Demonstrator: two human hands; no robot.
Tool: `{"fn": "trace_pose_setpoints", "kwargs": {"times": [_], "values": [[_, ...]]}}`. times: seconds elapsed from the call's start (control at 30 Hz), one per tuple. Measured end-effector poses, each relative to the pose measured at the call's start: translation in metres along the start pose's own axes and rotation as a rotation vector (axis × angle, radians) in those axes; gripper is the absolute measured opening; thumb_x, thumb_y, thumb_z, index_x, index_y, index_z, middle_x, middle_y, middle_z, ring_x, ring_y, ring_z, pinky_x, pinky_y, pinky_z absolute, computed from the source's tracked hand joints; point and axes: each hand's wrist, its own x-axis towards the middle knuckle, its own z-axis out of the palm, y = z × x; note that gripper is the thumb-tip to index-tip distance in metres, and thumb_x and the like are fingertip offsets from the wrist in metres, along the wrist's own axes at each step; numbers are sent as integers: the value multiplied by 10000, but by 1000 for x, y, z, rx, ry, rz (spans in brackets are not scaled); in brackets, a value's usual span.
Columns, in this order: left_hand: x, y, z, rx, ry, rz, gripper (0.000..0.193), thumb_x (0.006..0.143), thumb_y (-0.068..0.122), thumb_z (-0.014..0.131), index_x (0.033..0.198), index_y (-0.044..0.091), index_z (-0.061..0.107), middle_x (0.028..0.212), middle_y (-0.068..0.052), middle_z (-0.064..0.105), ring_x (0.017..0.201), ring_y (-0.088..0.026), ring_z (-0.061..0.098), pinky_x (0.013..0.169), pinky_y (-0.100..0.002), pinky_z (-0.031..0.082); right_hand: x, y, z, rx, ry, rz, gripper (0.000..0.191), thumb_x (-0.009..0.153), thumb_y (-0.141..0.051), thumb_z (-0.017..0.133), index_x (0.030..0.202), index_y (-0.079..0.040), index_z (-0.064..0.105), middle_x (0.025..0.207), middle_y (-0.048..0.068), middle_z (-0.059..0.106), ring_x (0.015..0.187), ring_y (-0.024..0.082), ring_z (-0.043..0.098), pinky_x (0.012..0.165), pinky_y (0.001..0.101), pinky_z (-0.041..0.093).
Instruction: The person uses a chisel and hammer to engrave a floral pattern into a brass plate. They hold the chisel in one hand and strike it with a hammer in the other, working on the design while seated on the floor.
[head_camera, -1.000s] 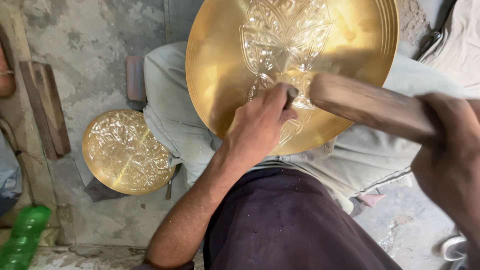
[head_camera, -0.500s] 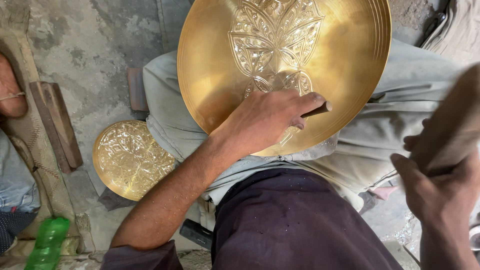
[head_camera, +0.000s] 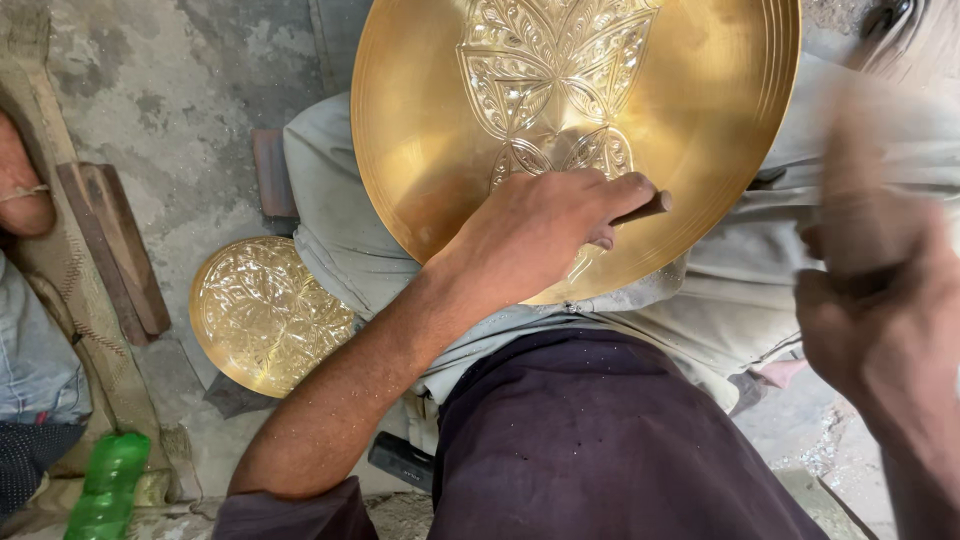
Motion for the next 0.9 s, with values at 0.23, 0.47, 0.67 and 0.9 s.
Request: {"fn": "trace_pose_setpoints", "kwargs": {"times": [0.23, 0.47, 0.67, 0.9], "values": [[-11, 0, -3, -104, 56, -104, 341, 949, 134, 689, 1271, 113, 577, 1018, -73, 700, 896, -248, 750, 699, -388, 593, 15, -13, 4, -309, 47, -298, 415, 856, 196, 577, 1260, 100, 594, 1018, 231, 665, 923, 338, 682, 792, 407, 544], [-4, 4, -7, -78, 88, -80, 363, 960, 226, 723, 1264, 97, 571, 1027, -98, 698, 865, -277, 731, 691, -411, 589, -11, -10, -8, -492, 18, -235, 396, 883, 137, 663, 1264, 36, 627, 1085, 200, 715, 937, 314, 730, 838, 382, 586], [35, 6, -10, -244, -188, -136, 286, 1018, 133, 603, 1303, 145, 574, 973, -63, 704, 940, -185, 779, 666, -353, 594, -45, 18, 1, 63, 102, 298, 536, 767, -11, 745, 1265, 52, 557, 1084, 145, 734, 945, 249, 720, 798, 371, 570], [64, 4, -13, 9, -449, 71, 397, 945, 59, 621, 1302, 231, 598, 902, 27, 798, 793, -171, 775, 615, -380, 587, -88, 70, 19, -155, 135, 368, 528, 857, 29, 801, 1322, 75, 556, 1141, 188, 745, 1060, 290, 728, 938, 437, 571]]}}
